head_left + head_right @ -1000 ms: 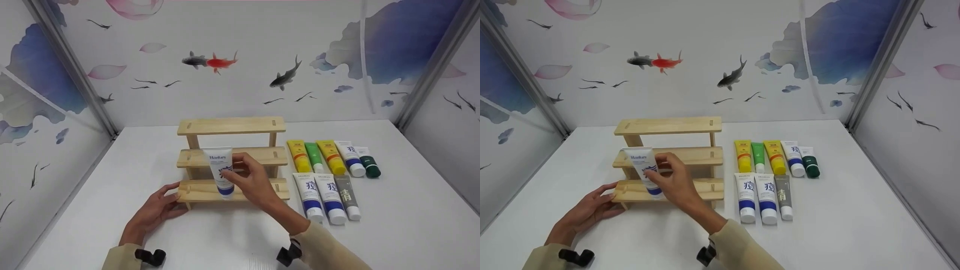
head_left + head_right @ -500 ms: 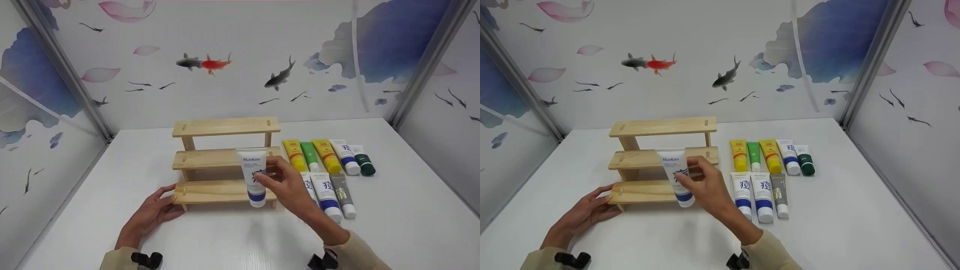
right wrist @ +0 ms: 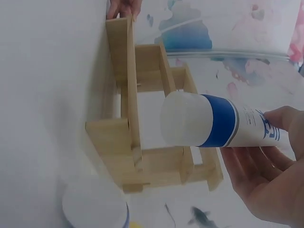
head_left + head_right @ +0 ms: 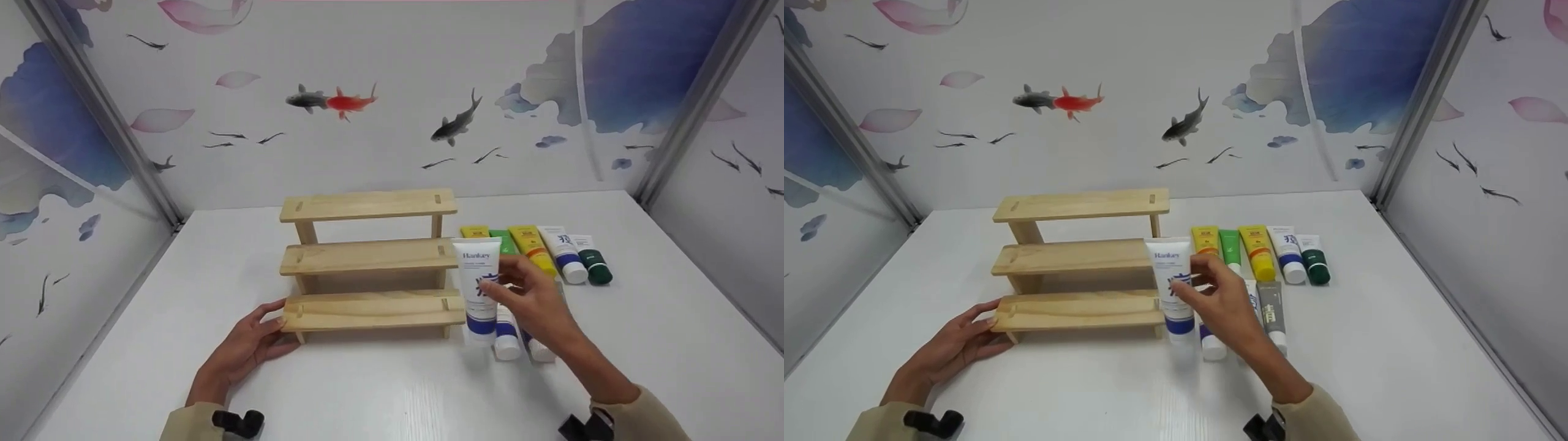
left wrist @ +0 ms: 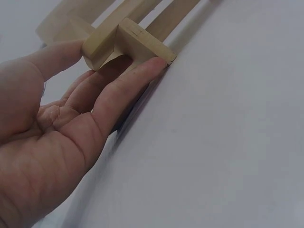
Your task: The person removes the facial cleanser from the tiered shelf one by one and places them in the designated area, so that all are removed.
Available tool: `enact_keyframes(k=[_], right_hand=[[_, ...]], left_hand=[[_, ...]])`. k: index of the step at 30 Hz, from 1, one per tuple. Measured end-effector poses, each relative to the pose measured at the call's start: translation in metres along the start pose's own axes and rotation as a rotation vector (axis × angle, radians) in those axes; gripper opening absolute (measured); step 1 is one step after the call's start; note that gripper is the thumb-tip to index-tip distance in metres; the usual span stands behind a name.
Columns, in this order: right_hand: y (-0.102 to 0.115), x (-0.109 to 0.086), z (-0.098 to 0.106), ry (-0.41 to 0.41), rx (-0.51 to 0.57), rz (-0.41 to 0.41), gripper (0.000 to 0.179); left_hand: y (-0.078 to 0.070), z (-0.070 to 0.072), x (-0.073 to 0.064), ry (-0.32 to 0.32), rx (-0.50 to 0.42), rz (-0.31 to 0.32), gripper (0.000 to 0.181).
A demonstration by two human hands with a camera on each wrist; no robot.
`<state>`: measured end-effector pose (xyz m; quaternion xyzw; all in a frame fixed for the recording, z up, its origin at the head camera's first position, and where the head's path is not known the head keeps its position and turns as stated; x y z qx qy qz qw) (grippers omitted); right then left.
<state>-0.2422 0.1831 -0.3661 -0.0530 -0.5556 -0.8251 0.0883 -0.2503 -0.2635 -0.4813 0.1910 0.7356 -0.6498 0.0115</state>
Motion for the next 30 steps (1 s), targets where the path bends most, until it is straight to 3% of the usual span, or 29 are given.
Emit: enact_keyframes(k=[9, 16, 30], right_hand=[[-0.028, 0.000, 0.061, 0.018, -0.066, 0.020, 0.055], [-0.055, 0.013, 0.103, 0.061, -0.080, 0.006, 0.061], [-0.108, 0.024, 0.150, 0.164, -0.116, -0.135, 0.078]], left_hand=[[0.002, -0.001, 0.003, -0.017, 0.013, 0.012, 0.070], [0.004, 0.001, 0.002, -0.053, 0.012, 0.019, 0.069], [0.002, 0.000, 0.002, -0.060, 0.018, 0.035, 0.072]])
Point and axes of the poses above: each hand's wrist, its own x-axis towards the middle knuckle, its own z-axis out of the back of the hand, y = z × x, the point moved 5 cm from there along x, towards the middle knuckle
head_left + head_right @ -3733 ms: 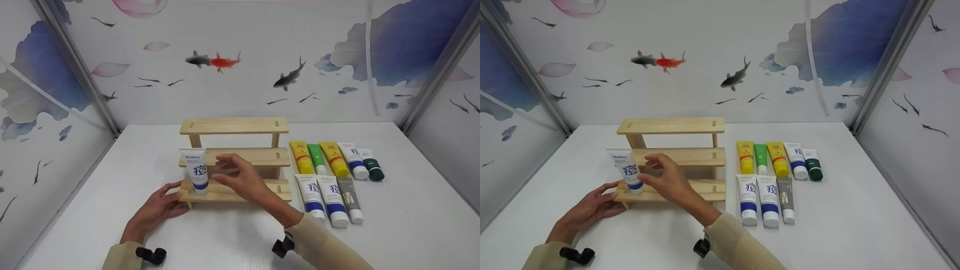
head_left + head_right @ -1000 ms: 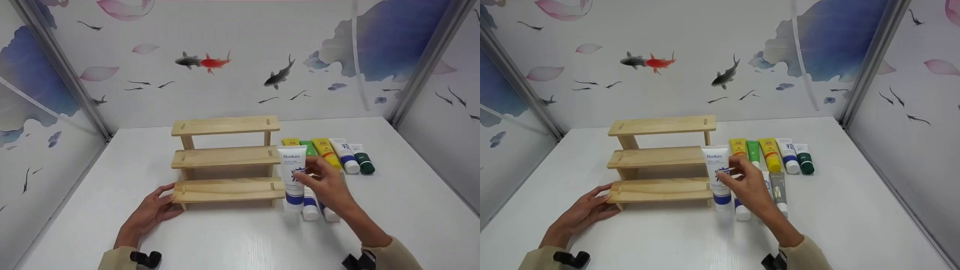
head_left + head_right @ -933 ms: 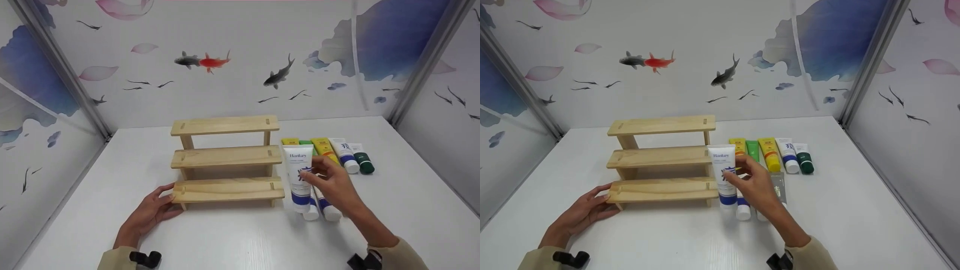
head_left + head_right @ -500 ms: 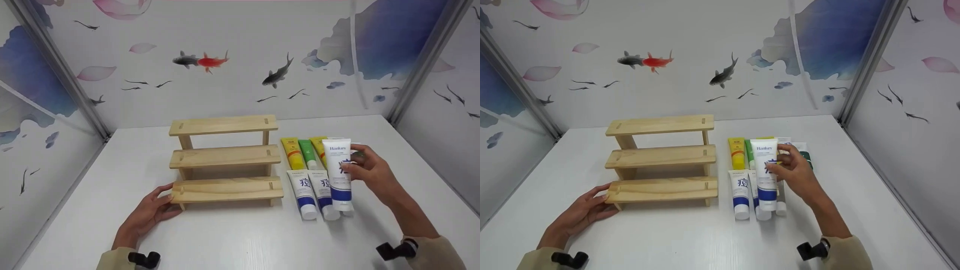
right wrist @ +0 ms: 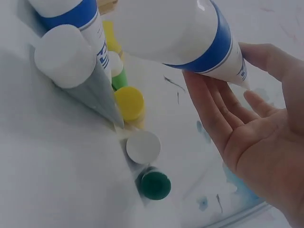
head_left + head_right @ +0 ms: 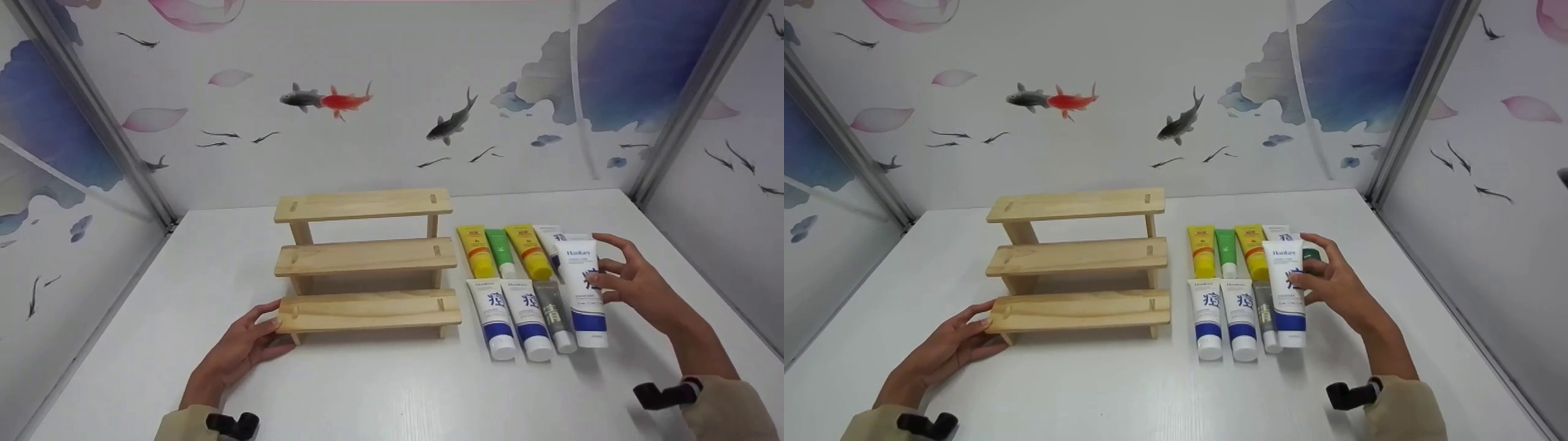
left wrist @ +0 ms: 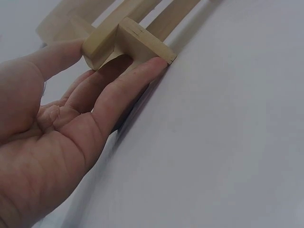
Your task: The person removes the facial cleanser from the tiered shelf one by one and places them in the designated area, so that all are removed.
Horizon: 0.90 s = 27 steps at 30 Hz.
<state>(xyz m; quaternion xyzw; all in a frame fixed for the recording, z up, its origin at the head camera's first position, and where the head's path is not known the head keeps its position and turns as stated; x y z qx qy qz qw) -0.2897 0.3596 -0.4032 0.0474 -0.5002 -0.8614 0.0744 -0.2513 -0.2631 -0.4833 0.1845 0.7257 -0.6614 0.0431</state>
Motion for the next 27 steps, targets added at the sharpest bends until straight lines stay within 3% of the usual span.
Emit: enact_keyframes(k=[6, 13, 21, 27], right_hand=[[-0.029, 0.003, 0.007, 0.059, -0.011, -0.082, 0.078], [-0.055, 0.003, 0.008, 0.121, -0.030, -0.187, 0.084], [-0.063, 0.002, 0.002, 0.192, -0.080, -0.257, 0.092], [-0.065, 0.000, 0.000, 0.220, -0.134, -0.313, 0.094]], left_hand=[[0.000, 0.001, 0.001, -0.005, 0.010, 0.002, 0.072], [0.000, 0.001, 0.001, 0.031, -0.010, -0.005, 0.069], [-0.002, 0.002, 0.000, 0.054, -0.009, -0.021, 0.069], [0.001, 0.001, 0.001, 0.035, 0.000, -0.007, 0.068]])
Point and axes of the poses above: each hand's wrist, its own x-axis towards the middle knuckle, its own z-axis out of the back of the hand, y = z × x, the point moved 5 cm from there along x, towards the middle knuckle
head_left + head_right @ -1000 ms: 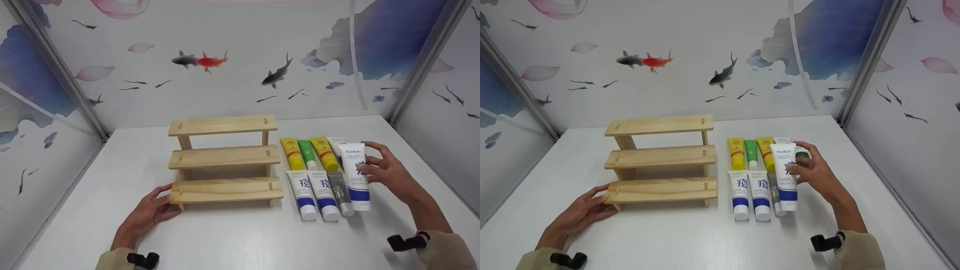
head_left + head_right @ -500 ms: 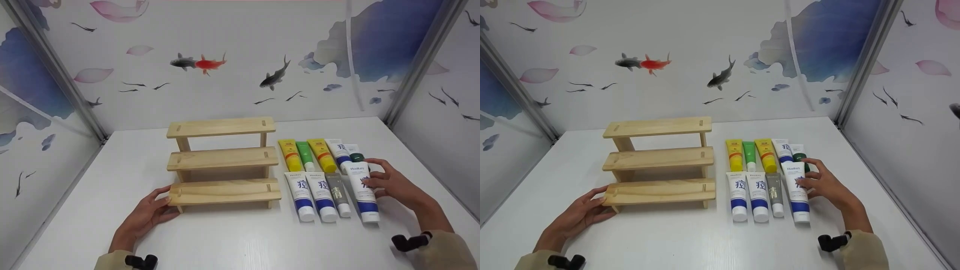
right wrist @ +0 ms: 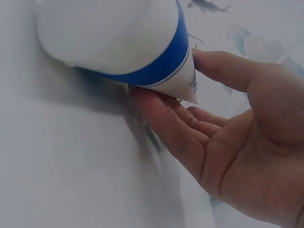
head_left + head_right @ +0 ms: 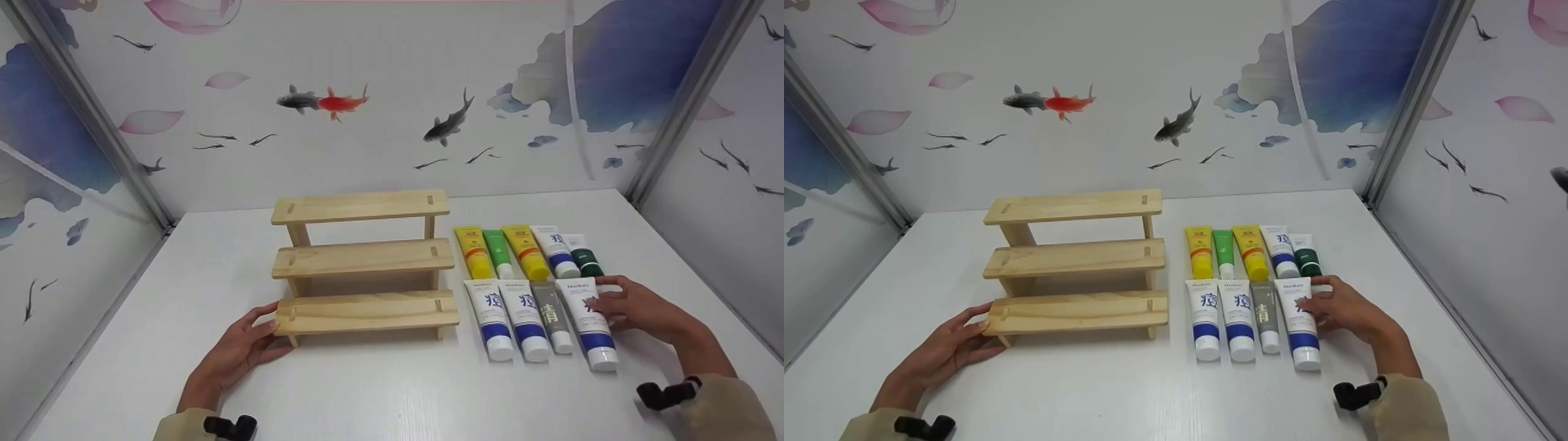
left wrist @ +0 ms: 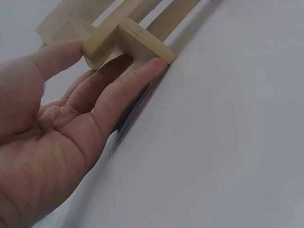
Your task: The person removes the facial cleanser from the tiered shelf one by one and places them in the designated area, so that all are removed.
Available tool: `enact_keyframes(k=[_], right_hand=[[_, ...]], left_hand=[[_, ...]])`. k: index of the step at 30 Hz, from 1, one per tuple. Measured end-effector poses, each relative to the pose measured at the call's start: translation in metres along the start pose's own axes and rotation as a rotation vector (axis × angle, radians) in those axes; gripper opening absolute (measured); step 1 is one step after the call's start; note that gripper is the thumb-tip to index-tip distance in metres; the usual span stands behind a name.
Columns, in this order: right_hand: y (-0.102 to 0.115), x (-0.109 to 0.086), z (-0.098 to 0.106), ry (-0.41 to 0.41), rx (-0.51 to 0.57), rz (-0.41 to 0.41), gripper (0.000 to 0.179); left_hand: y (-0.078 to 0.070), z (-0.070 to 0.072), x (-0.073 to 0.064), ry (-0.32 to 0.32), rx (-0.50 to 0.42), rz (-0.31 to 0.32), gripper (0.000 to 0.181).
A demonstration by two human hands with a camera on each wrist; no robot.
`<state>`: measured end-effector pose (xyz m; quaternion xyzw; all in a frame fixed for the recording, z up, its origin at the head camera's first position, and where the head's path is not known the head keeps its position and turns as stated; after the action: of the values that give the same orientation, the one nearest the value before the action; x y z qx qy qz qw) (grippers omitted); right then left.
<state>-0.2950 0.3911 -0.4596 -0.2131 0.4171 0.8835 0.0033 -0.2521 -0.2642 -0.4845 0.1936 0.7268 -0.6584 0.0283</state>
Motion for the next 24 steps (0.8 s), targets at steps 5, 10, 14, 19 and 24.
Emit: enact_keyframes(k=[5, 10, 14, 19, 24], right_hand=[[-0.0027, -0.0005, 0.0005, -0.011, -0.017, -0.028, 0.095], [-0.0014, 0.0008, 0.0007, -0.020, -0.008, -0.060, 0.098], [0.0010, 0.0023, -0.0003, -0.027, 0.004, -0.071, 0.099], [0.0024, 0.0039, -0.0013, -0.058, -0.006, -0.084, 0.102], [0.0032, 0.0030, -0.0002, -0.085, -0.022, -0.089, 0.099]], left_hand=[[0.0002, -0.0009, 0.0000, -0.005, 0.007, 0.001, 0.068], [-0.0003, -0.0011, 0.0011, -0.014, 0.004, 0.003, 0.069], [-0.0009, -0.0023, 0.0018, -0.014, 0.002, -0.002, 0.070], [-0.0001, -0.0030, 0.0021, -0.013, 0.000, -0.005, 0.069], [0.0003, -0.0016, 0.0023, -0.020, -0.008, 0.000, 0.071]])
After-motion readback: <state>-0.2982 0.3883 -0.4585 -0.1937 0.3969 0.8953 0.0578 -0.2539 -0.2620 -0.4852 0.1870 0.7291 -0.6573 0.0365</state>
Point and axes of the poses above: each hand's wrist, its own x-axis towards the middle knuckle, its own z-axis out of the back of the hand, y = z × x, the point moved 5 cm from there along x, towards the middle knuckle
